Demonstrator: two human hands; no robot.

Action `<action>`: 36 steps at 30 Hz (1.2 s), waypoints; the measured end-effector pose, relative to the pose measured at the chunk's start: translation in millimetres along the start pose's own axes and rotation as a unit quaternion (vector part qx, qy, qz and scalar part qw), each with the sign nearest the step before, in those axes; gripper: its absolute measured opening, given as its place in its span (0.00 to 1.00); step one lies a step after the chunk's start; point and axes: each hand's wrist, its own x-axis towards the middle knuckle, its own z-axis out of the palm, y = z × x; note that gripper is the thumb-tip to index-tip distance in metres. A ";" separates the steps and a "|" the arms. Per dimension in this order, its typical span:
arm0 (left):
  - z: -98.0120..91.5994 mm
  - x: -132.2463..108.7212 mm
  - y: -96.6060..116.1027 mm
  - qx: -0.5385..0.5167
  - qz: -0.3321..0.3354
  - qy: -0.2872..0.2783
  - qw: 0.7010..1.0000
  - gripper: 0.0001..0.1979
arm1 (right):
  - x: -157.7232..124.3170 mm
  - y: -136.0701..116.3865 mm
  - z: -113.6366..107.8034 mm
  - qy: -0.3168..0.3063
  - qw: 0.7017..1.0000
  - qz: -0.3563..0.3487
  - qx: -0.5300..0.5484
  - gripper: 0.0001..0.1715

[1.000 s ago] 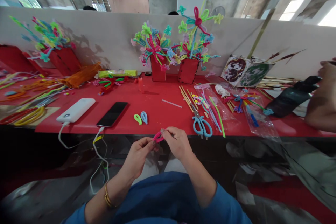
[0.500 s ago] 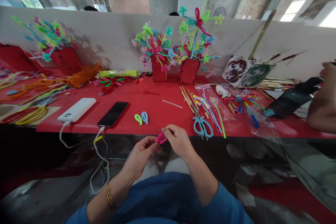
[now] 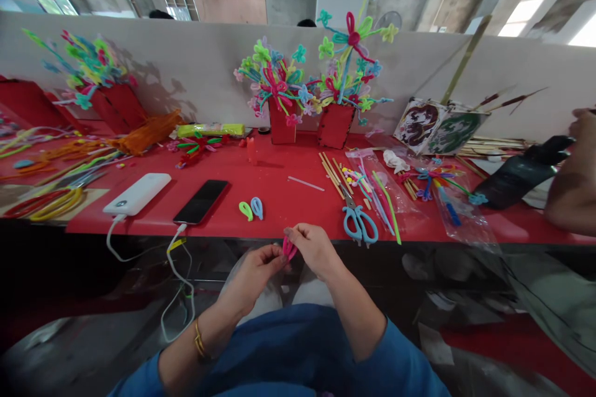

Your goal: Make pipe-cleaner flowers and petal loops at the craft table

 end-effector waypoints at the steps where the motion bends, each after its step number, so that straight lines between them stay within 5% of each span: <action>1: -0.6 0.4 -0.9 0.000 0.000 0.002 1.000 0.08 | 0.6 1.1 -0.8 0.004 1.000 -0.001 -0.003 0.19; 11: -0.8 3.5 -2.5 -0.106 0.019 0.076 0.991 0.07 | -1.6 9.1 -1.8 0.052 0.989 -0.069 -0.121 0.15; 15: -0.3 3.9 -3.1 -0.115 0.016 0.089 0.989 0.07 | -1.3 11.6 3.0 0.041 0.994 -0.061 -0.082 0.15; 26: -1.6 -0.4 -5.1 -0.111 -0.010 0.009 0.994 0.07 | -2.8 2.5 2.0 -0.024 0.984 0.019 0.173 0.08; 36: -0.5 -0.6 -4.8 -0.095 0.009 0.008 0.995 0.07 | -3.5 5.0 7.3 -0.026 0.994 0.002 0.103 0.11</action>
